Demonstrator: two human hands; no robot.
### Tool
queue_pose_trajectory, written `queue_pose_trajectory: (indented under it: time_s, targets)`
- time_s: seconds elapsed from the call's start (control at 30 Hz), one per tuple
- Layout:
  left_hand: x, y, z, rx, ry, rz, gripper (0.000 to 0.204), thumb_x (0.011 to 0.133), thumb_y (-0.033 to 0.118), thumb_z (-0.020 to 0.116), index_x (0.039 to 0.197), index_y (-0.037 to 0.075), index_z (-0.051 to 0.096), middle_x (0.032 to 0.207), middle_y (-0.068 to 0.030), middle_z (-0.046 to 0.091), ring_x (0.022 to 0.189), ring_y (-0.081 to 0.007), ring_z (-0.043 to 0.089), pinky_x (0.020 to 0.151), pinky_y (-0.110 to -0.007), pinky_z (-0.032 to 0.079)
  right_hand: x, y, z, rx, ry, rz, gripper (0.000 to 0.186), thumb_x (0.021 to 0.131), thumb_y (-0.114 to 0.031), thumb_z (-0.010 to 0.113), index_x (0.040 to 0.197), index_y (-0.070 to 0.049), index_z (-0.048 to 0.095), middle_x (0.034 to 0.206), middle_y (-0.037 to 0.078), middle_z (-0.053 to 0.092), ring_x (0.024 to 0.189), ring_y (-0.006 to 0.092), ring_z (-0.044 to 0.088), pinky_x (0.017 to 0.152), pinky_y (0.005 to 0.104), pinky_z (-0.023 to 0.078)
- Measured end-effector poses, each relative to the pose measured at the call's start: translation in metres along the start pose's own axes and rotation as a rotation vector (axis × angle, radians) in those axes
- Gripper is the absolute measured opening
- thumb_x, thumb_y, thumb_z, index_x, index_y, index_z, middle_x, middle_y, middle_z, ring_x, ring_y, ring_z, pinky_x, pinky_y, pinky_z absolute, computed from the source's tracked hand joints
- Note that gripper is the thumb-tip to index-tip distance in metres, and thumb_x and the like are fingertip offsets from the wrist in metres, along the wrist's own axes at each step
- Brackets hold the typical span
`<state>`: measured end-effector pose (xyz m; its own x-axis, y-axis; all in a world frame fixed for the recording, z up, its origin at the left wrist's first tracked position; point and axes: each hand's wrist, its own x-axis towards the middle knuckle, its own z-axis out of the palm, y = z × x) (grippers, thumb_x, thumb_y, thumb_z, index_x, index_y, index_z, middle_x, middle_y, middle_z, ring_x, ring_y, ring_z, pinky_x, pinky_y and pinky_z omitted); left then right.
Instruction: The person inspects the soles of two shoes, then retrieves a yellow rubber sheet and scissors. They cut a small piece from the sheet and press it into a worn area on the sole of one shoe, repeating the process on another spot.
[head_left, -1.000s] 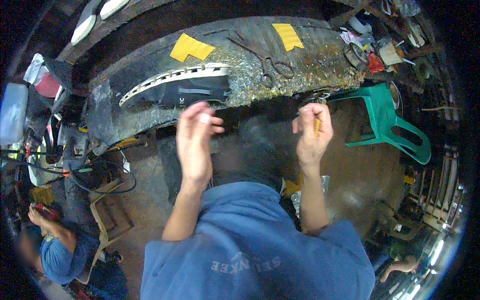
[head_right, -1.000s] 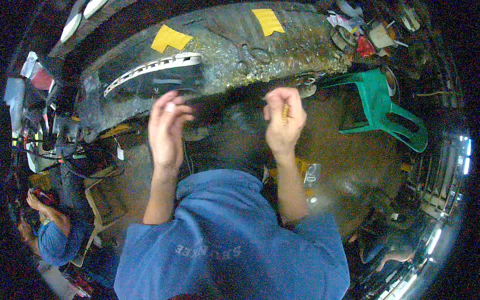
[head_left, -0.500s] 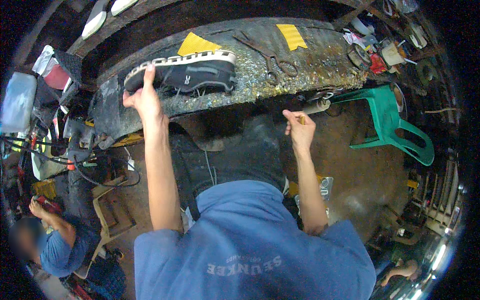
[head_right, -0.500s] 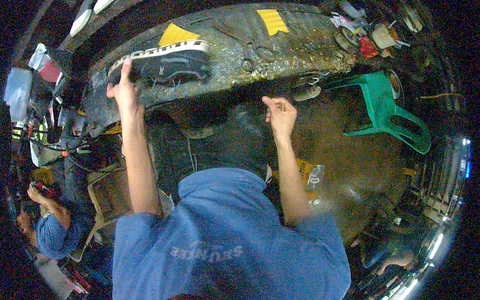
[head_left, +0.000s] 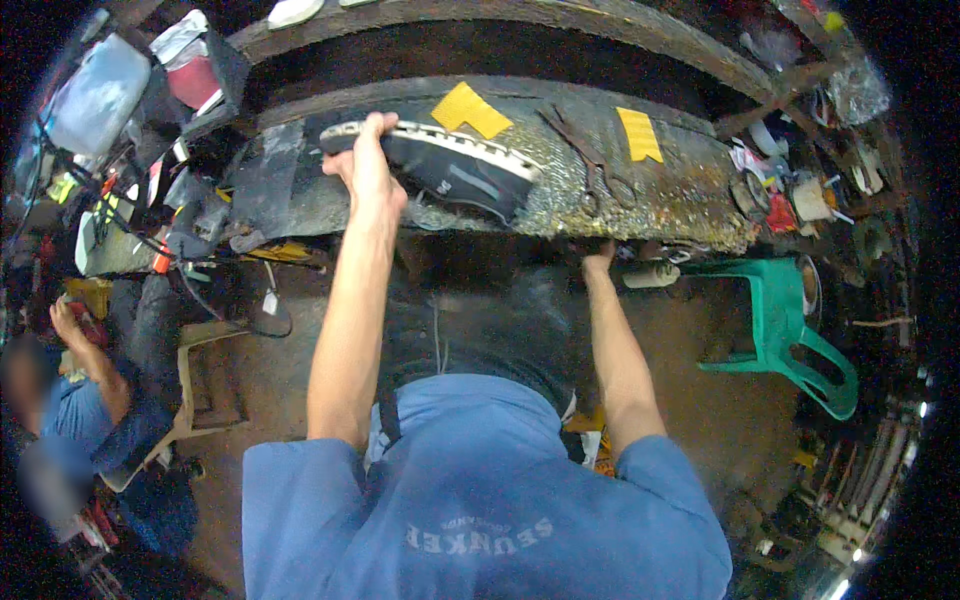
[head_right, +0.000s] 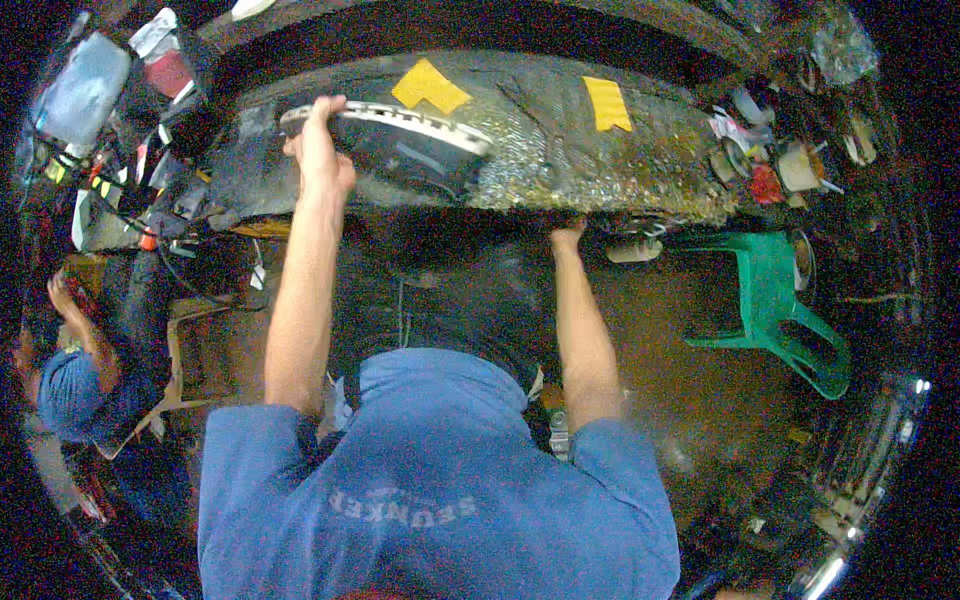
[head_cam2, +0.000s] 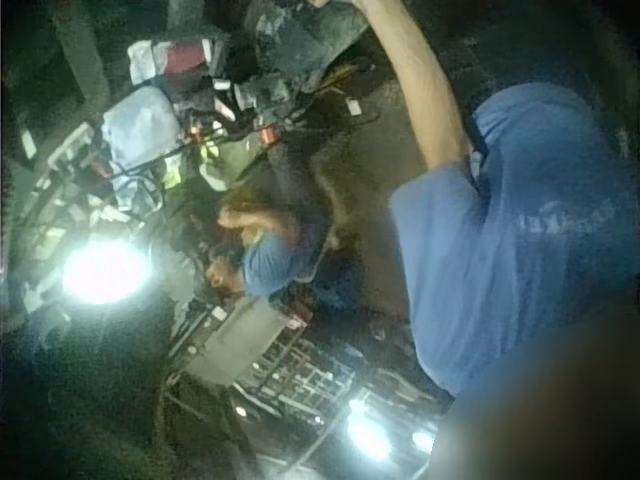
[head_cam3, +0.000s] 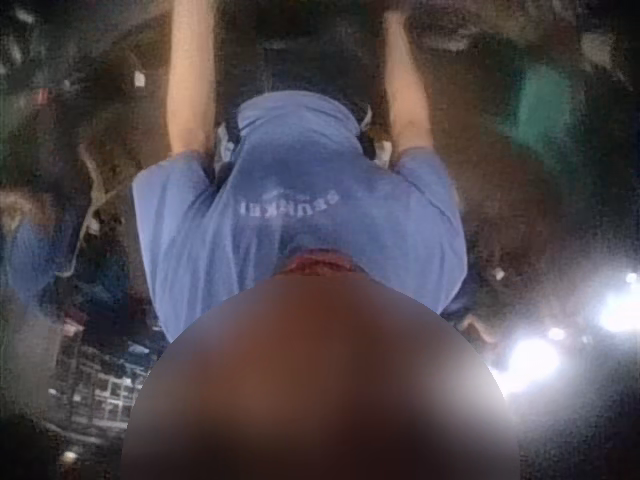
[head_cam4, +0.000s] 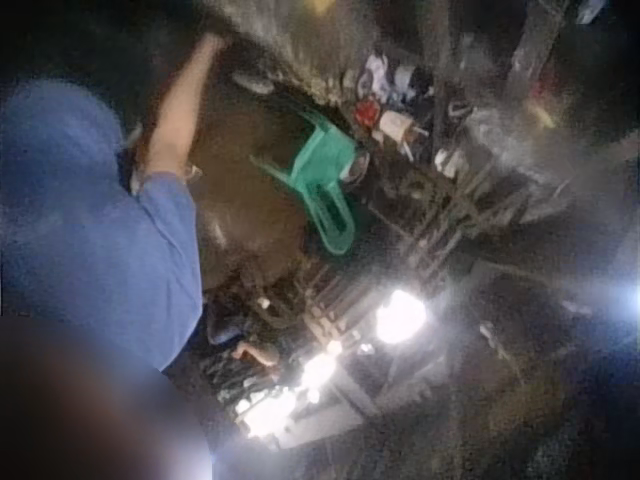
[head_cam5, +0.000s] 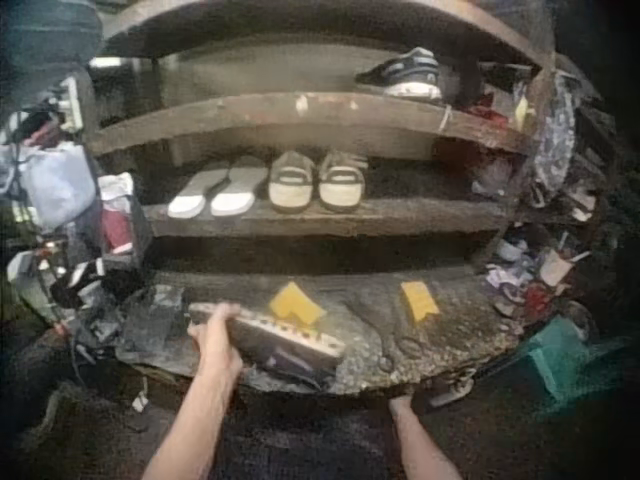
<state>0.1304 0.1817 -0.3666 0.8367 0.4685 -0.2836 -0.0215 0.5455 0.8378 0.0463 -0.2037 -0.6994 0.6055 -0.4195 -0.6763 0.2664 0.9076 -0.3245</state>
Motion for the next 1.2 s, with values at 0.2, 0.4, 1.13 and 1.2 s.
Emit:
queue_pose_trajectory:
  time_s: [0.2,0.4,1.13,1.2]
  targets:
    - [-0.053,0.033,-0.072,-0.477,-0.59,-0.003,0.058,0.083,0.01,0.056,0.14,0.0,0.055,0.133,-0.0147,0.065,0.127,-0.032,0.06,0.114,-0.047,0.045,0.038,-0.006,0.031,-0.224,-0.063,0.101,0.034,0.097,-0.033,0.056,0.121,-0.01,0.066,0.101,0.008,0.07,0.082,0.0311,0.067,0.082,0.0515,0.059]
    - [-0.078,0.048,-0.114,-0.247,-0.515,-0.284,0.056,0.087,0.017,0.056,0.139,-0.002,0.055,0.135,-0.0187,0.065,0.122,-0.0348,0.064,0.108,-0.047,0.05,0.038,-0.025,0.031,-0.497,-0.047,0.158,0.036,0.098,-0.033,0.055,0.124,-0.011,0.065,0.097,0.007,0.068,0.081,0.0289,0.066,0.08,0.0494,0.059]
    - [-0.113,-0.059,-0.174,-0.011,-1.002,-0.487,0.122,0.065,0.05,0.093,0.156,-0.004,0.033,0.149,-0.0268,0.053,0.134,-0.0381,0.057,0.111,-0.05,0.048,-0.337,-0.024,0.064,-1.107,-0.463,0.223,0.033,0.102,-0.021,0.062,0.13,-0.005,0.067,0.102,0.004,0.067,0.076,0.0096,0.058,0.06,0.0212,0.046]
    - [-0.11,-0.051,-0.159,-0.219,-1.001,-0.487,0.111,0.07,0.053,0.09,0.153,-0.003,0.04,0.146,-0.0233,0.056,0.131,-0.0346,0.06,0.111,-0.048,0.049,-0.359,-0.012,0.081,-1.036,-0.471,0.189,0.039,0.098,-0.016,0.065,0.134,0.0,0.065,0.103,0.005,0.067,0.074,0.0095,0.056,0.062,0.0218,0.045]
